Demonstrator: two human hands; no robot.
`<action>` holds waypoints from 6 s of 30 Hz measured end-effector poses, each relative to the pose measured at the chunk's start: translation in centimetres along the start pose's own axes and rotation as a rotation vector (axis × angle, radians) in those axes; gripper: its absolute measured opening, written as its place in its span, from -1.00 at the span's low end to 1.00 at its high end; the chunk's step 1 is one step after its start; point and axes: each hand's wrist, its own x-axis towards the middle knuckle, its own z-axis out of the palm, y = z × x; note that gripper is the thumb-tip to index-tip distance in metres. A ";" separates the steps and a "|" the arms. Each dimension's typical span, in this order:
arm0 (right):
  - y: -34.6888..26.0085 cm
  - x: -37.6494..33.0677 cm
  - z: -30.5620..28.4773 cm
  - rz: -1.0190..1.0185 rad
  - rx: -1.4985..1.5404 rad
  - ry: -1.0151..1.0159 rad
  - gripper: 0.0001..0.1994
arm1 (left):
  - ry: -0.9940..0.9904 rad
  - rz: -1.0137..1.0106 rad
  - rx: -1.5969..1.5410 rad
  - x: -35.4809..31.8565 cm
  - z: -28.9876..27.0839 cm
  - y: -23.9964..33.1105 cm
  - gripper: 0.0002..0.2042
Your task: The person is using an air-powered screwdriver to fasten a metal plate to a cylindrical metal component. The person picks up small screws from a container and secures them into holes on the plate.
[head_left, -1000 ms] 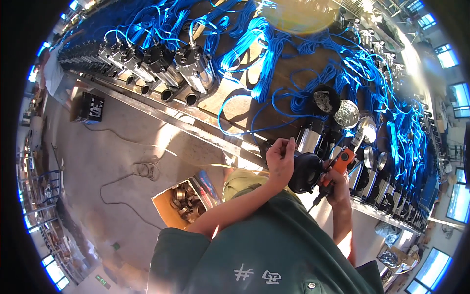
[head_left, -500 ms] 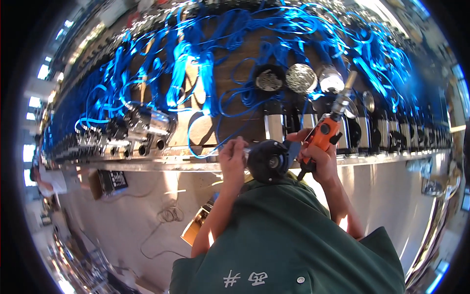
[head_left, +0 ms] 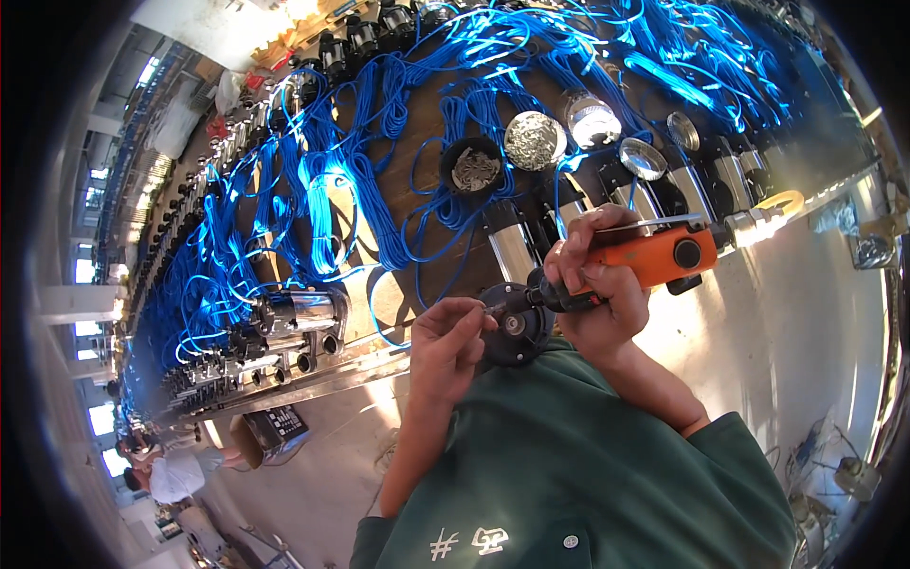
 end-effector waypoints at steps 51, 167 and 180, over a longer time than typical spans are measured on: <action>0.6 -2.6 0.6 -0.203 -0.102 -0.081 -0.61 | -0.049 -0.208 -0.097 0.1 1.1 1.2 -0.77; 1.5 -3.0 -8.6 -0.136 -0.686 -0.125 -0.71 | 0.010 -0.055 0.443 2.0 0.5 3.4 -0.80; 0.0 -3.8 -1.6 -0.197 -0.251 -0.151 -0.61 | 0.089 -0.297 -0.004 -0.9 -1.2 -1.0 -0.83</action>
